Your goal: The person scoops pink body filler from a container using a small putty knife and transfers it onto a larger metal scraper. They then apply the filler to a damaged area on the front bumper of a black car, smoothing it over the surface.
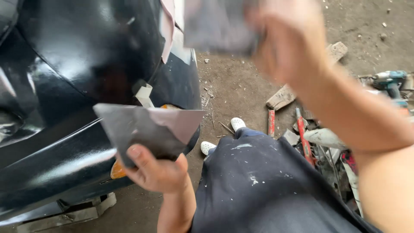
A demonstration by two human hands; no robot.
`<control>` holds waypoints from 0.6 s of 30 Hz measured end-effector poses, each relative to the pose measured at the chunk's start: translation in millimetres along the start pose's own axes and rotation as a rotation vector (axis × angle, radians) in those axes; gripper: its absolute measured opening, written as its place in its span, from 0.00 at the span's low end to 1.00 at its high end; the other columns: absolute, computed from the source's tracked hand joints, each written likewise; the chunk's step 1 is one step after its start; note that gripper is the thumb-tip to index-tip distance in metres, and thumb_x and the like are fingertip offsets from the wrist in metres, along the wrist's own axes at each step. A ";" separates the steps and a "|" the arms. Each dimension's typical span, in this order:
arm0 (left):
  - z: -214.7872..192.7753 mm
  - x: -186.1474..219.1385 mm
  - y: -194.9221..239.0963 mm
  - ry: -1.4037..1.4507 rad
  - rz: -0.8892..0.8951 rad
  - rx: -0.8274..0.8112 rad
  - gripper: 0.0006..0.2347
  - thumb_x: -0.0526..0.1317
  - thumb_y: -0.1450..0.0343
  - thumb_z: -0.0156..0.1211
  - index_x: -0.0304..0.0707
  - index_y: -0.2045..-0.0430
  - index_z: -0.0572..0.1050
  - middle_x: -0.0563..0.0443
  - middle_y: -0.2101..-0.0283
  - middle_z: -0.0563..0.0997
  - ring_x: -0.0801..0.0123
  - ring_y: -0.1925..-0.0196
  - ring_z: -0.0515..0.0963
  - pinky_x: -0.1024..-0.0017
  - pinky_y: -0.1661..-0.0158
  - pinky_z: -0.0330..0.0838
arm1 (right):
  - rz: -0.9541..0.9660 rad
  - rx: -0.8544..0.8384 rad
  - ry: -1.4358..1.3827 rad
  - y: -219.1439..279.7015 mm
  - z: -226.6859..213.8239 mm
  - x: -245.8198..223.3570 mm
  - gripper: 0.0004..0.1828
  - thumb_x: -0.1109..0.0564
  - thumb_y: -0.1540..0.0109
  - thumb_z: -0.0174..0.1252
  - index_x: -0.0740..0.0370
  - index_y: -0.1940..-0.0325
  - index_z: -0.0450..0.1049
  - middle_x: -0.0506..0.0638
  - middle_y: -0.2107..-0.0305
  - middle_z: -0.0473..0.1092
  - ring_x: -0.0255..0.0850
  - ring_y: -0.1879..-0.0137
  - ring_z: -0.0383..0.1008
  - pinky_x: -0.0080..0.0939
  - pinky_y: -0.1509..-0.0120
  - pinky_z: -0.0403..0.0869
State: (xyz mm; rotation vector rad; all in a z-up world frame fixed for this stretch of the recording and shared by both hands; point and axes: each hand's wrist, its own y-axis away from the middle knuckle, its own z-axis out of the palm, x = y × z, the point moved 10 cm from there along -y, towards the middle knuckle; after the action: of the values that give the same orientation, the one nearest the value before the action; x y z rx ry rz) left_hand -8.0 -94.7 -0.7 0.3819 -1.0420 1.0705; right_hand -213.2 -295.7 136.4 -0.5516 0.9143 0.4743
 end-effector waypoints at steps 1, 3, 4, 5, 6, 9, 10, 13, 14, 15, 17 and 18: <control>3.9 -10.4 3.3 0.022 -0.074 0.006 0.18 0.43 0.19 0.57 0.27 0.39 0.69 0.39 0.48 0.78 0.58 0.50 0.79 0.65 0.51 0.78 | -0.014 -0.014 -0.026 18.9 4.3 9.4 0.23 0.64 0.31 0.53 0.65 0.31 0.69 0.61 0.38 0.69 0.51 0.31 0.73 0.54 0.23 0.76; 18.9 -14.8 5.9 0.072 -0.163 -0.017 0.18 0.42 0.20 0.57 0.27 0.40 0.70 0.40 0.48 0.78 0.59 0.49 0.79 0.65 0.50 0.77 | -0.103 -0.131 0.288 56.4 8.0 32.1 0.24 0.67 0.35 0.50 0.65 0.34 0.70 0.61 0.36 0.68 0.51 0.28 0.71 0.53 0.21 0.73; 29.7 -22.8 8.5 0.127 -0.262 -0.047 0.18 0.42 0.20 0.58 0.27 0.40 0.70 0.41 0.47 0.78 0.59 0.48 0.78 0.65 0.49 0.75 | -0.199 -0.235 0.604 77.6 15.6 43.5 0.25 0.70 0.38 0.47 0.65 0.36 0.71 0.62 0.35 0.68 0.53 0.25 0.69 0.52 0.19 0.69; 31.6 -20.7 6.6 0.121 -0.255 -0.048 0.18 0.42 0.20 0.58 0.27 0.40 0.70 0.41 0.47 0.78 0.59 0.48 0.78 0.65 0.49 0.75 | -0.204 -0.237 0.597 83.5 14.6 47.0 0.25 0.70 0.38 0.47 0.65 0.36 0.71 0.62 0.35 0.68 0.53 0.25 0.69 0.52 0.19 0.69; 36.2 -24.3 6.8 0.147 -0.301 -0.066 0.17 0.41 0.21 0.58 0.28 0.41 0.70 0.42 0.46 0.77 0.60 0.47 0.78 0.64 0.46 0.75 | -0.148 -0.229 0.636 88.5 10.3 56.6 0.26 0.72 0.38 0.47 0.65 0.36 0.71 0.62 0.35 0.68 0.53 0.24 0.68 0.51 0.20 0.68; 33.7 -22.7 3.6 0.172 -0.335 -0.101 0.18 0.41 0.22 0.58 0.30 0.40 0.68 0.44 0.44 0.76 0.60 0.44 0.77 0.63 0.42 0.74 | -0.098 -0.203 0.755 92.0 -9.1 78.2 0.26 0.73 0.39 0.51 0.64 0.37 0.73 0.61 0.36 0.70 0.53 0.25 0.68 0.50 0.21 0.67; 32.4 -19.2 1.9 0.189 -0.319 -0.117 0.18 0.42 0.21 0.59 0.30 0.39 0.68 0.44 0.44 0.75 0.61 0.42 0.77 0.63 0.40 0.73 | -0.106 -0.194 0.851 91.3 -17.2 83.3 0.26 0.73 0.41 0.53 0.63 0.39 0.74 0.60 0.38 0.71 0.53 0.27 0.69 0.50 0.22 0.67; 44.6 20.8 -10.9 -0.100 -0.040 -0.244 0.21 0.46 0.20 0.57 0.32 0.36 0.66 0.46 0.38 0.73 0.64 0.39 0.76 0.67 0.37 0.72 | -0.271 -0.103 1.007 69.4 -46.8 72.7 0.22 0.71 0.38 0.59 0.63 0.40 0.75 0.58 0.39 0.72 0.54 0.27 0.70 0.52 0.20 0.66; 48.8 23.0 -10.9 -0.110 -0.034 -0.239 0.21 0.46 0.20 0.57 0.32 0.36 0.66 0.46 0.38 0.73 0.64 0.39 0.76 0.67 0.37 0.72 | -0.272 -0.109 0.995 55.8 -58.4 71.2 0.22 0.71 0.38 0.59 0.63 0.40 0.75 0.58 0.39 0.72 0.54 0.27 0.70 0.52 0.20 0.66; 52.6 29.3 -12.5 -0.169 0.011 -0.223 0.22 0.47 0.20 0.57 0.32 0.35 0.65 0.46 0.37 0.73 0.64 0.37 0.75 0.67 0.37 0.72 | -0.396 -0.083 1.089 43.5 -65.4 60.7 0.22 0.68 0.36 0.60 0.63 0.37 0.74 0.59 0.38 0.71 0.56 0.26 0.69 0.52 0.19 0.67; 59.4 39.2 -11.8 -0.244 0.069 -0.199 0.24 0.48 0.21 0.57 0.32 0.34 0.65 0.46 0.35 0.73 0.64 0.36 0.75 0.67 0.37 0.72 | -0.528 -0.064 1.158 19.0 -73.8 47.8 0.23 0.65 0.34 0.62 0.64 0.34 0.73 0.60 0.37 0.70 0.58 0.26 0.68 0.53 0.19 0.67; 55.7 35.0 -11.2 -0.148 -0.008 -0.140 0.24 0.47 0.21 0.59 0.31 0.33 0.66 0.44 0.35 0.73 0.62 0.36 0.75 0.65 0.36 0.72 | -0.588 -0.075 1.171 8.1 -72.5 41.9 0.22 0.61 0.32 0.63 0.64 0.33 0.73 0.60 0.36 0.69 0.58 0.26 0.68 0.52 0.21 0.67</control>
State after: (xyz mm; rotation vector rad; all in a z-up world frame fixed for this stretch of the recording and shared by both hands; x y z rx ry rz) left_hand -23.7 -120.6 58.8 0.3556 -1.2392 0.9660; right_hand -239.7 -328.8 63.7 -1.1602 1.7505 -0.4335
